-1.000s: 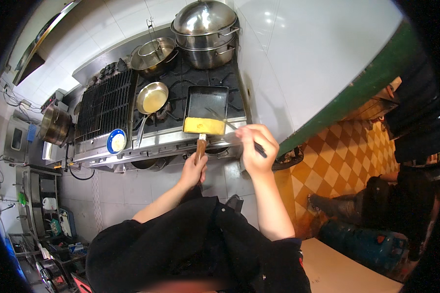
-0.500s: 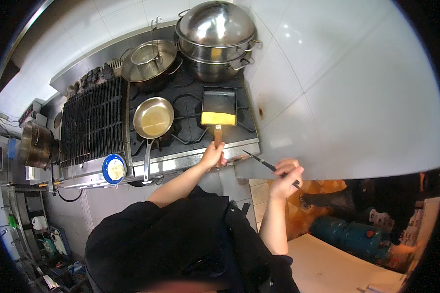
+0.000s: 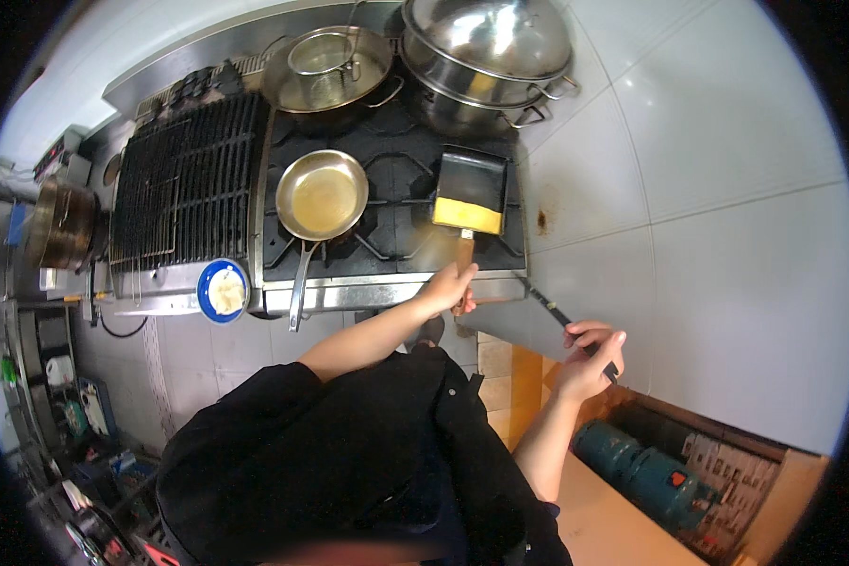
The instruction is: The person pours egg mixture into a rectangular tamagoyaki pan on a gas stove and uses chopsticks to fold the cooking egg into a roll. They repeat this process by adding more egg mixture and folding it over the existing roll to build a layered omelet.
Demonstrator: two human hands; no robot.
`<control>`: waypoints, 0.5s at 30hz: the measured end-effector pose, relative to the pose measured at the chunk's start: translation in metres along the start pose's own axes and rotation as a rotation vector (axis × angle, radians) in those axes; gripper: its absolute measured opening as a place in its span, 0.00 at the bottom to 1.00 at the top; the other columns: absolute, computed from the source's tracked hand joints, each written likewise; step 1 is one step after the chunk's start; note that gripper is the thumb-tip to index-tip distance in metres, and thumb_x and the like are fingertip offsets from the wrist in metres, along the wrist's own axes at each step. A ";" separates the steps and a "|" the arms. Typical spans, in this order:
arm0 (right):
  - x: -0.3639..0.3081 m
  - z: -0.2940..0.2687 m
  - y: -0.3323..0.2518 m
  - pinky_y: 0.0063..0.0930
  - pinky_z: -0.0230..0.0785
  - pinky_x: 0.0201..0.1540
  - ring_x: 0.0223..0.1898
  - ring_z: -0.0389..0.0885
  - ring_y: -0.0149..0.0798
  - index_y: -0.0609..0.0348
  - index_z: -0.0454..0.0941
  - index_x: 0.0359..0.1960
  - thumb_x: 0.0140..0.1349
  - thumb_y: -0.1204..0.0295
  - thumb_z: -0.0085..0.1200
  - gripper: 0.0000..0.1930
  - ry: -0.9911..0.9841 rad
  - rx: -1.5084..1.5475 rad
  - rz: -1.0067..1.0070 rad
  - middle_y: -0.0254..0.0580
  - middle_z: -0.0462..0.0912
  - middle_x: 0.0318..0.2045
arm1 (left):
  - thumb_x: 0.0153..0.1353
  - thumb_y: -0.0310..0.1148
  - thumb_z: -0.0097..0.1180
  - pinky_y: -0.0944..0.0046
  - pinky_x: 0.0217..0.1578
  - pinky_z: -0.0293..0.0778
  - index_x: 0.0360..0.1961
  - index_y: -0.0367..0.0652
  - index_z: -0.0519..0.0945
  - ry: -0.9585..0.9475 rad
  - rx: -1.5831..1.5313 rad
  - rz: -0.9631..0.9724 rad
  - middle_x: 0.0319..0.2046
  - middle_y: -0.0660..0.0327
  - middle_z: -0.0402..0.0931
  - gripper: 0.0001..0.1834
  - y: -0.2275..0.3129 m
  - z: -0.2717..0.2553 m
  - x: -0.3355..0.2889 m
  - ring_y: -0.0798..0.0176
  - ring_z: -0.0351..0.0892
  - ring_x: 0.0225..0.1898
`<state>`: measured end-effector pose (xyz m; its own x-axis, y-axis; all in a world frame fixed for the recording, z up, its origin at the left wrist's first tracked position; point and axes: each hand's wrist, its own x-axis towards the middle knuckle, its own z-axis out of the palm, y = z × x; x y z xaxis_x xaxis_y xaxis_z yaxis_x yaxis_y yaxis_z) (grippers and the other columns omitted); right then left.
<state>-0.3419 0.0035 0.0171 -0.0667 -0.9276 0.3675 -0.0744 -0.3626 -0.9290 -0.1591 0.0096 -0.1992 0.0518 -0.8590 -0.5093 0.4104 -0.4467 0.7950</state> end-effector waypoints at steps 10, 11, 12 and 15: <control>0.007 0.147 0.001 0.31 0.58 0.31 0.24 0.66 0.36 0.53 0.59 0.14 0.78 0.55 0.27 0.30 -0.656 0.720 -0.030 0.41 0.68 0.15 | 0.70 0.51 0.50 0.65 0.17 0.74 0.18 0.35 0.76 0.032 -0.068 0.169 0.17 0.56 0.79 0.31 -0.042 0.007 0.003 0.65 0.77 0.14; -0.008 0.176 0.000 0.32 0.59 0.31 0.24 0.66 0.36 0.53 0.60 0.15 0.78 0.55 0.27 0.29 -0.735 0.775 -0.006 0.41 0.68 0.16 | 0.70 0.51 0.51 0.64 0.23 0.76 0.21 0.35 0.78 0.035 -0.051 0.264 0.21 0.55 0.80 0.29 -0.051 0.003 0.003 0.63 0.79 0.19; -0.028 0.205 -0.002 0.32 0.59 0.31 0.24 0.66 0.37 0.53 0.61 0.16 0.77 0.55 0.27 0.29 -0.811 0.819 0.016 0.42 0.69 0.17 | 0.70 0.50 0.51 0.63 0.28 0.75 0.26 0.35 0.78 0.048 -0.070 0.320 0.26 0.54 0.80 0.27 -0.058 0.000 0.004 0.62 0.79 0.25; -0.081 0.275 -0.013 0.30 0.63 0.32 0.25 0.69 0.36 0.58 0.64 0.18 0.77 0.60 0.29 0.26 -1.120 0.767 -0.015 0.42 0.71 0.21 | 0.70 0.48 0.52 0.62 0.44 0.70 0.40 0.38 0.77 0.067 -0.177 0.430 0.40 0.55 0.78 0.20 -0.055 0.009 0.021 0.61 0.75 0.41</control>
<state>-0.0616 0.0590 -0.0135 0.7945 -0.3641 0.4860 0.5250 0.0094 -0.8511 -0.1884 0.0140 -0.2510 0.3073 -0.9361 -0.1712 0.4879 0.0005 0.8729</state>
